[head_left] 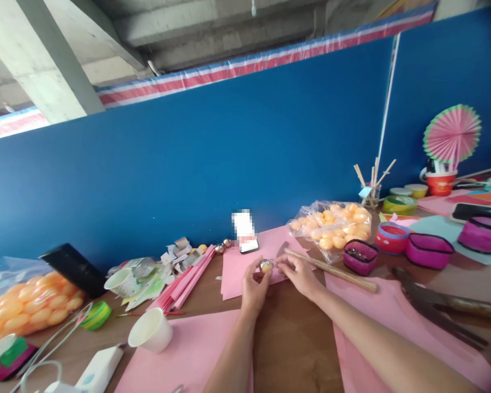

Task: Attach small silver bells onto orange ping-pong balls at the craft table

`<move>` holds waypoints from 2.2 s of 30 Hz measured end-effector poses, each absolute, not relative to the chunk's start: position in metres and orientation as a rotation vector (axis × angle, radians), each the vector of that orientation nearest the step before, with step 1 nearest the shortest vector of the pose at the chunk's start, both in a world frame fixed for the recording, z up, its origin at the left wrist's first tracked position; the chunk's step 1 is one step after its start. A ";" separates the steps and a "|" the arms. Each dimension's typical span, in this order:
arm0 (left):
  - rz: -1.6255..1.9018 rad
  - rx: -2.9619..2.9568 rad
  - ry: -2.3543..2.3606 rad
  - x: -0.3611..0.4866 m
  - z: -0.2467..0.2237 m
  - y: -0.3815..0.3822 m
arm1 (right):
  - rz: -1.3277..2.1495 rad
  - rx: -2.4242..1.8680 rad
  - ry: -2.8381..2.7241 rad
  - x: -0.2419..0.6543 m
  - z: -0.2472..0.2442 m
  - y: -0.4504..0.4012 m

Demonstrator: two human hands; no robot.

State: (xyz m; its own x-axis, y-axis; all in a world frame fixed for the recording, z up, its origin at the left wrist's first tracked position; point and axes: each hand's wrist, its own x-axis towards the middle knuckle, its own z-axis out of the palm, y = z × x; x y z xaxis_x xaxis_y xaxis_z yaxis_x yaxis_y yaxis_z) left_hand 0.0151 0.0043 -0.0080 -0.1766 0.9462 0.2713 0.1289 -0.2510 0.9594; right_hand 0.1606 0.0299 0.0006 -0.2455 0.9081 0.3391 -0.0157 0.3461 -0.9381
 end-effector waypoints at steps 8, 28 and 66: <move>1.462 1.522 1.364 0.016 -0.010 0.003 | 1.103 -0.837 -1.545 0.160 0.006 0.026; 1.501 1.740 1.352 0.019 -0.012 0.003 | 1.226 -0.849 -1.520 0.157 -0.005 0.029; 1.518 1.774 1.376 0.021 -0.006 0.000 | 1.187 -0.877 -1.627 0.156 0.007 0.023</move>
